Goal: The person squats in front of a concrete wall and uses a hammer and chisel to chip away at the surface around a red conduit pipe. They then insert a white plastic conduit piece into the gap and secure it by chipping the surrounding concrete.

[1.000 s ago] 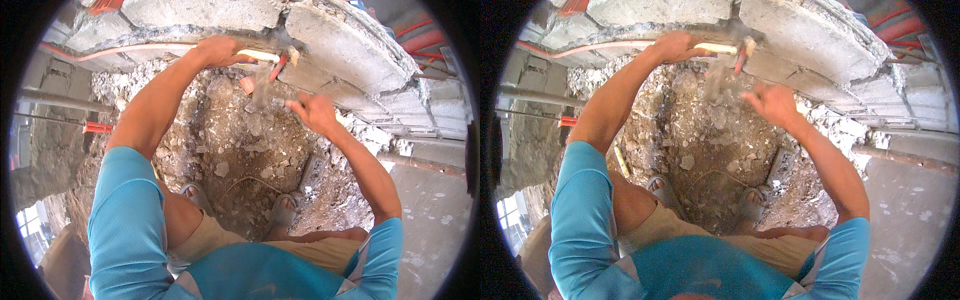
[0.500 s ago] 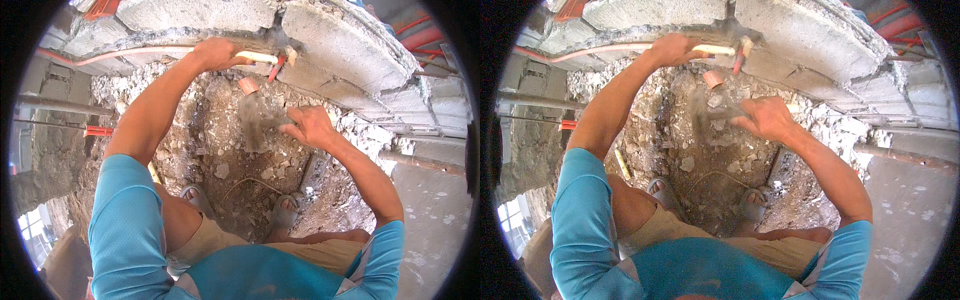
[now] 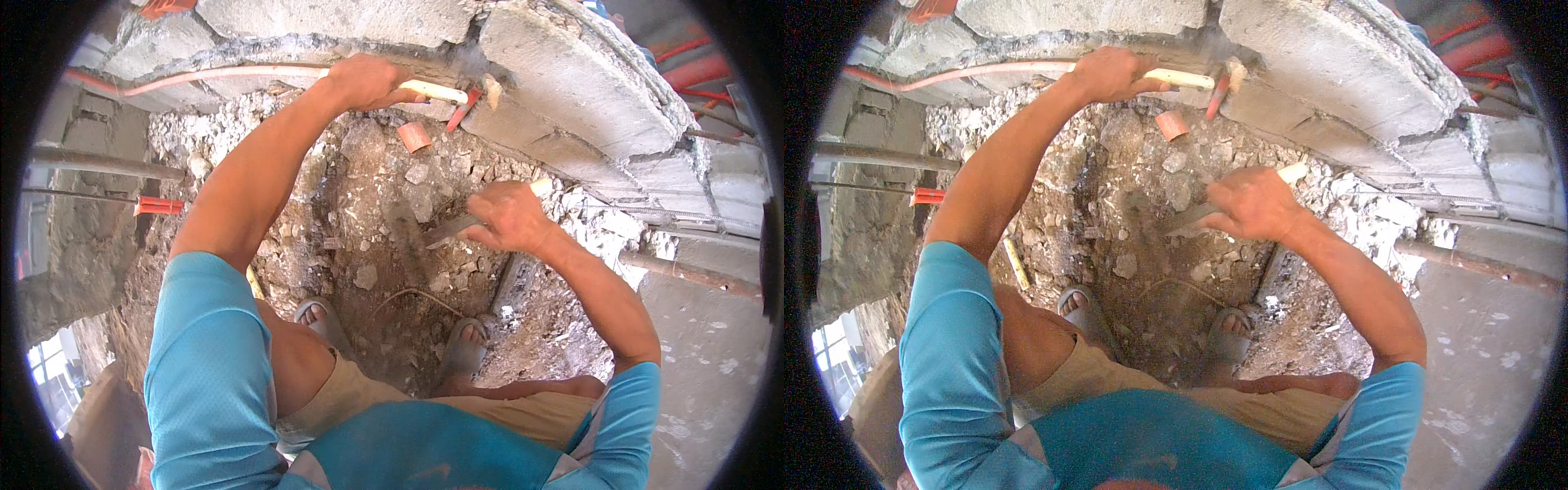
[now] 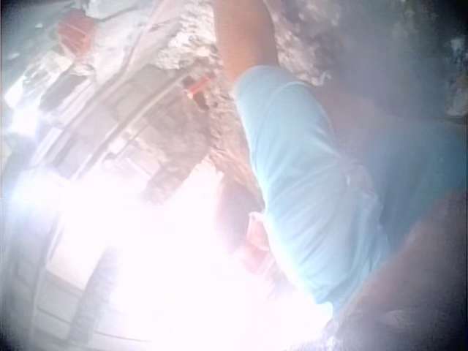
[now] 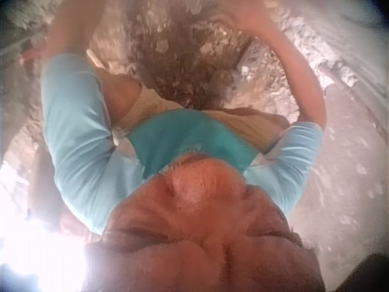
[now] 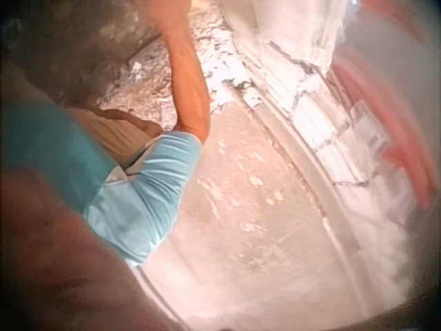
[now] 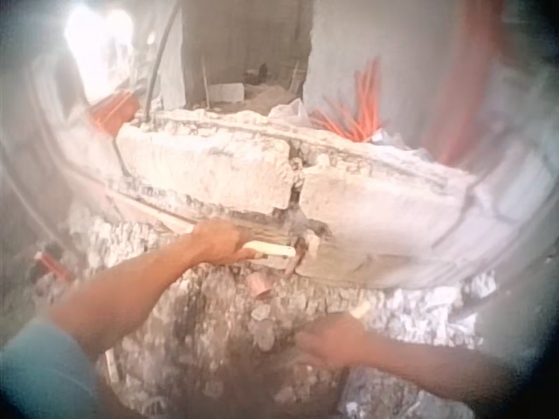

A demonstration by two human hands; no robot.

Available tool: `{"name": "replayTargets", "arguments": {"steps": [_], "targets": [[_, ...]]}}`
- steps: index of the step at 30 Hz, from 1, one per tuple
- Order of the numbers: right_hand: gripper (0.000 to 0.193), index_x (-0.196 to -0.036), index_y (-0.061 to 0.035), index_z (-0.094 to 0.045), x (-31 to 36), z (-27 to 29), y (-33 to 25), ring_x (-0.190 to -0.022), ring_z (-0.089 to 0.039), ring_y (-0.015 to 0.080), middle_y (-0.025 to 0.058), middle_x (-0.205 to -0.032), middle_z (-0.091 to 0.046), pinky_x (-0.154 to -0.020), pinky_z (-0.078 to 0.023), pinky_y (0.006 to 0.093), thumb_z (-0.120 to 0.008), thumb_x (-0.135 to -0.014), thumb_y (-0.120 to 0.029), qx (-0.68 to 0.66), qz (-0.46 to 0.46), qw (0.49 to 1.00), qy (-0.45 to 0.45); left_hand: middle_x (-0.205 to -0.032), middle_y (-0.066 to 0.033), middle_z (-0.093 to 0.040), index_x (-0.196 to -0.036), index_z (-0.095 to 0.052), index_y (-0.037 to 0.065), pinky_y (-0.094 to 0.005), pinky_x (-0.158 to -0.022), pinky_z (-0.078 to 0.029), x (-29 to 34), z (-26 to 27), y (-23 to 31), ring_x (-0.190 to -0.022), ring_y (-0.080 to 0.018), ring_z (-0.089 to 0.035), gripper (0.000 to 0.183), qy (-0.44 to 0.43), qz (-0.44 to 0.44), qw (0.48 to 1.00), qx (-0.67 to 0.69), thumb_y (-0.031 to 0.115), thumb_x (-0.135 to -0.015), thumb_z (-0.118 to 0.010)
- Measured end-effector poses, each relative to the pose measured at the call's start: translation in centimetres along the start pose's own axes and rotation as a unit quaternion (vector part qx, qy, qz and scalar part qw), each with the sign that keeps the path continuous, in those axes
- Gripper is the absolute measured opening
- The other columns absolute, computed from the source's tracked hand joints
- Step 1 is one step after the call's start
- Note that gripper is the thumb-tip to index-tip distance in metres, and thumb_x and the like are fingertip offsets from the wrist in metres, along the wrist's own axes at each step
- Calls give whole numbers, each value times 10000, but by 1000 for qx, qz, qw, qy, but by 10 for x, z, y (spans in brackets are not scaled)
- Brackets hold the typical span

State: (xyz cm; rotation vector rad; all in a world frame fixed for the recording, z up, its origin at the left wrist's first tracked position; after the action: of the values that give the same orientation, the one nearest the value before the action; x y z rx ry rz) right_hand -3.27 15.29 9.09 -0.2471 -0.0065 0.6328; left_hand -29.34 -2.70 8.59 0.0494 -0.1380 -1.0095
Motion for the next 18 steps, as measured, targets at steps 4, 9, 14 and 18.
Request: {"name": "replayTargets", "arguments": {"steps": [4, 9, 14, 18], "targets": [[597, -960, -92, -688, 10, 6, 77, -666, -705, 409, 163, -729, -708, -635, -564, 533, -582, -1042, -674, 96, -160, 982, -16, -1003, -207, -784, -1316, -751, 143, -561, -866, -610, -5, 2, 1, -982, -429, -764, 706, 16, -18, 1000, -6, 750, -1048, -508], [614, -971, -115, -704, 11, -1, 67, -655, -703, 413, 164, -720, -709, -614, -555, 524, -535, -1059, -698, 37, -254, 965, -51, -997, -223, -776, -1353, -741, 140, -581, -857, -599, -4, -3, -2, -944, -449, -760, 703, 3, -20, 1000, 5, 734, -1052, -516], [610, -949, -95, -691, -9, 30, 22, -731, -733, 392, 175, -722, -704, -657, -568, 529, -540, -1061, -675, 69, -15, 997, 2, -1000, -200, -791, -1280, -746, 113, -570, -879, -612, -6, -1, -3, -965, -450, -762, 752, 13, -12, 1000, -13, 776, -1045, -482], [612, -969, -86, -713, -7, 13, 87, -725, -738, 421, 195, -747, -733, -651, -562, 558, -495, -1094, -645, 121, -248, 960, -38, -992, -207, -787, -1289, -738, 114, -571, -877, -612, -8, 0, 2, -963, -448, -763, 751, 4, -23, 999, -34, 776, -1045, -480]]}}
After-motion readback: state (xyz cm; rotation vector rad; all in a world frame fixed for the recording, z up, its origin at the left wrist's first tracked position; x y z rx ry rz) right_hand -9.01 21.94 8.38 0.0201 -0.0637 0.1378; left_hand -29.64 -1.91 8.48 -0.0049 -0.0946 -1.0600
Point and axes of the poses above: each hand's wrist, its own x-axis away from the middle knuckle, its own z-axis out of the back of the hand, y = z × x, the point moved 4 cm from there along -x, towards the middle knuckle
